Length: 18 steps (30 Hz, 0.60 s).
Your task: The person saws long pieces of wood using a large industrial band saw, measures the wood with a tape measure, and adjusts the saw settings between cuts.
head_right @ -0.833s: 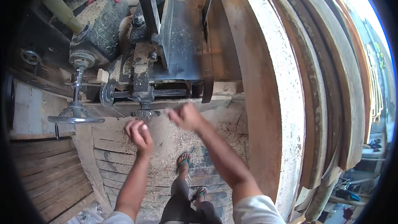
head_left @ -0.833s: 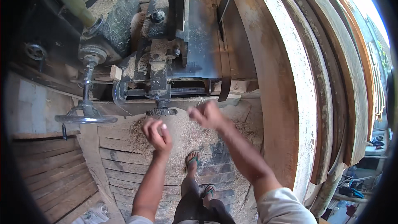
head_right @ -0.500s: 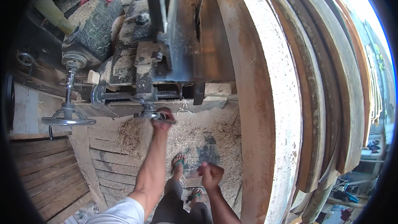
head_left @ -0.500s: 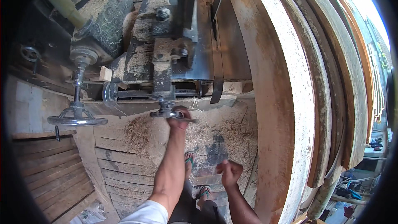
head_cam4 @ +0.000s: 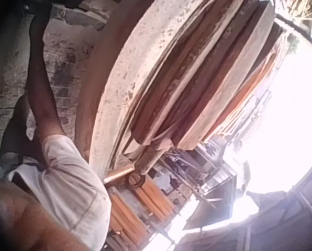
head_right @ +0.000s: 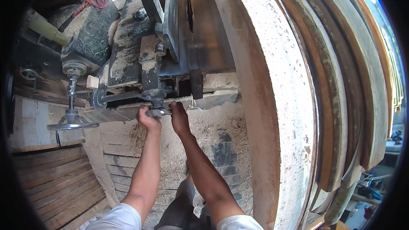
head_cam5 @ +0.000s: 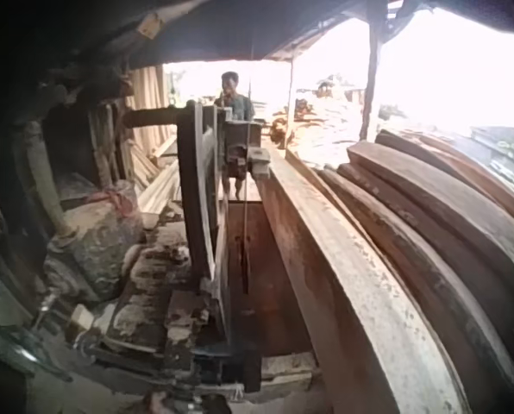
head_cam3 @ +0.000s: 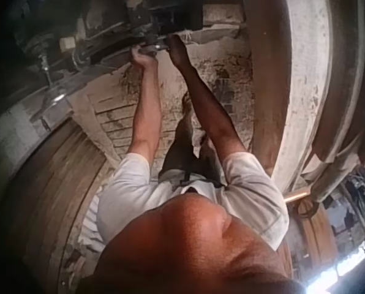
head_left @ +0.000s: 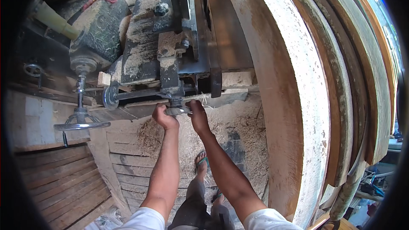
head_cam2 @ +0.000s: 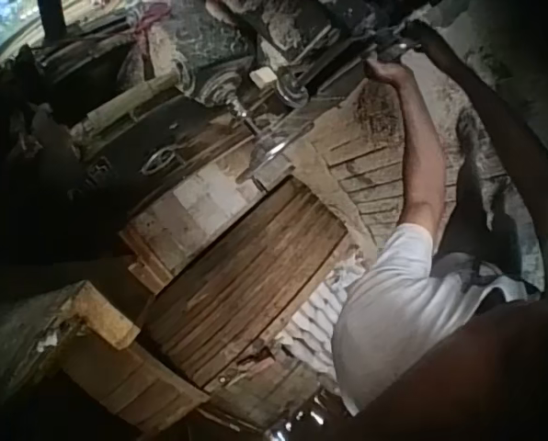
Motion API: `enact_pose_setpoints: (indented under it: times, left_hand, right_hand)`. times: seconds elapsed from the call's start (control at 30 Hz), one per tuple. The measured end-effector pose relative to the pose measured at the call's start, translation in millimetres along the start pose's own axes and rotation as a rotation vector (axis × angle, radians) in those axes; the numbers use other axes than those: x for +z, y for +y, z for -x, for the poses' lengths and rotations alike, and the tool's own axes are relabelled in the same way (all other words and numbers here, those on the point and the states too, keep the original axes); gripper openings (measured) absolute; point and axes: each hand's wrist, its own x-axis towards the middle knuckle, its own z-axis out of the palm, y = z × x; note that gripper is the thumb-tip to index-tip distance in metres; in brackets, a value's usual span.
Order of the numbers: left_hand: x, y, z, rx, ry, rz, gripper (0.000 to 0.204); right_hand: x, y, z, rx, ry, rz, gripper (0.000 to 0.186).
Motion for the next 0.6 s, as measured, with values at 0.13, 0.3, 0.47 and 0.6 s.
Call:
enact_pose_setpoints:
  times: [0.13,0.3,0.47,0.6]
  left_hand:
    - [15.8,24.8,10.0,-0.617,0.117,0.332,0.014]
    - [14.6,41.0,3.4,-0.262,-0.207,-0.215,0.014]
    - [8.3,32.7,-1.1,-0.382,-0.247,0.062,0.015]
    - [2.0,34.8,-2.7,-0.396,-0.280,0.018,0.017]
  right_hand:
    - [-15.5,-15.5,-15.9,-0.073,-0.151,0.205,0.038]
    - [-15.4,-35.2,-0.3,-0.184,-0.322,0.282,0.050]
    - [-9.7,-58.3,12.0,-0.195,-0.299,0.359,0.068]
    - [-5.6,-70.1,21.4,-0.188,-0.285,0.469,0.067]
